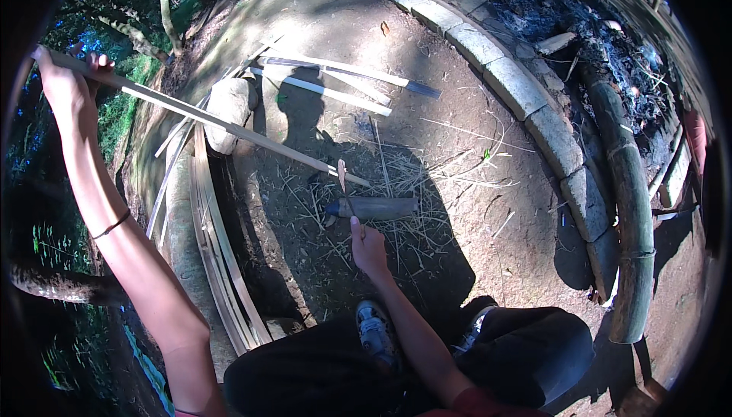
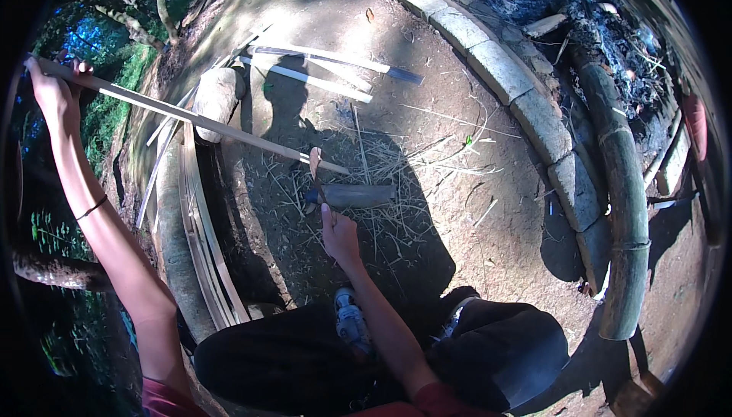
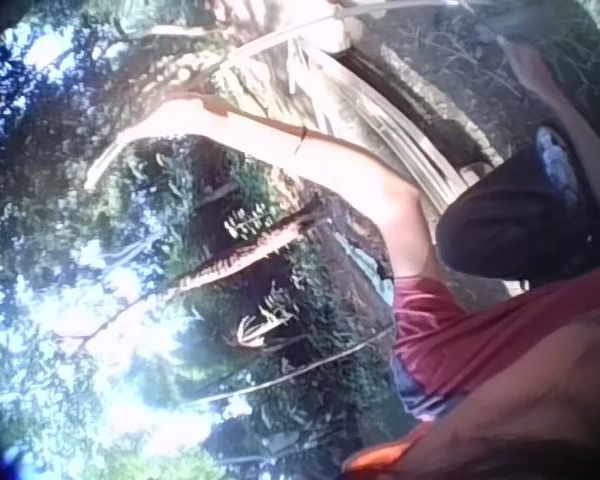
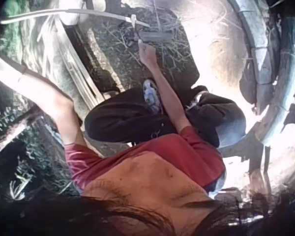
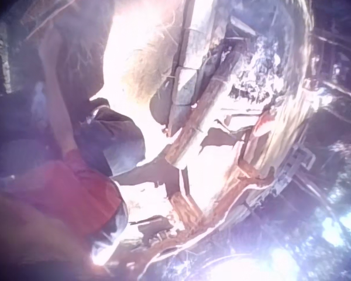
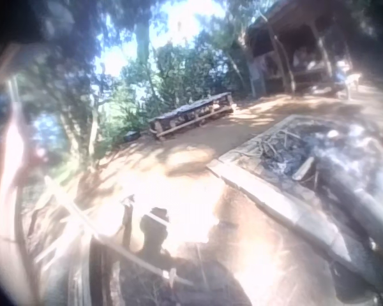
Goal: The person shaves a bamboo strip using a billhook, smoothing the surface and edges while holding the material by hand against a wooden support on the ground.
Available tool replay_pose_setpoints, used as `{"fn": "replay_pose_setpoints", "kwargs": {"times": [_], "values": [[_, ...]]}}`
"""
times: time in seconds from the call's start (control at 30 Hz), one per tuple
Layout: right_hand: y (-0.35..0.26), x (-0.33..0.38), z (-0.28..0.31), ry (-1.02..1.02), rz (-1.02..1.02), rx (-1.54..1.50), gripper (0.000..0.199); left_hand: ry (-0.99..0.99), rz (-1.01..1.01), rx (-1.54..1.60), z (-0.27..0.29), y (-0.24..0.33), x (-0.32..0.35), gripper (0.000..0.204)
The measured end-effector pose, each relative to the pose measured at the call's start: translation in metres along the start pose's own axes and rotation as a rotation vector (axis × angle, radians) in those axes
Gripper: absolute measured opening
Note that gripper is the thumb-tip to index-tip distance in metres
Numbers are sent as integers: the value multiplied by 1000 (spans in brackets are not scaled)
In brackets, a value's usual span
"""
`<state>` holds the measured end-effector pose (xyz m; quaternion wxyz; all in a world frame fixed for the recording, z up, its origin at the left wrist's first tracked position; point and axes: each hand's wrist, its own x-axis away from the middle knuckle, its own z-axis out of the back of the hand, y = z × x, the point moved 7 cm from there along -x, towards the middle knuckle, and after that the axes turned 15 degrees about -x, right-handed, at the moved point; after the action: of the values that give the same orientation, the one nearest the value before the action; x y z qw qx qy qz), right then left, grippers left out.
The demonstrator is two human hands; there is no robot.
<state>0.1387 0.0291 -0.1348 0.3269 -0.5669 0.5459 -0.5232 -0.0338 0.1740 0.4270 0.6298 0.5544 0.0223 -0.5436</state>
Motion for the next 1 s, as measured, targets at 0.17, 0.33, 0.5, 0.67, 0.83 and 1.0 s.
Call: {"fn": "replay_pose_setpoints", "kwargs": {"times": [0.17,0.33,0.5,0.67,0.83,1.0], "values": [[0,-2,9,19,-1,-33,52,-326,126,193,-21,-16,29,91],[-3,1,9,31,-40,-33,54,-178,-138,174,-60,-72,104,61],[2,0,7,13,-20,-30,57,-61,-62,256,-97,-103,170,43],[-21,12,10,9,-51,-53,58,212,154,367,-78,-89,169,44],[-58,40,-7,-36,-72,-78,57,251,130,373,-36,-75,155,38],[-57,68,-19,-25,-97,-34,57,220,128,332,-24,-78,153,38]]}}
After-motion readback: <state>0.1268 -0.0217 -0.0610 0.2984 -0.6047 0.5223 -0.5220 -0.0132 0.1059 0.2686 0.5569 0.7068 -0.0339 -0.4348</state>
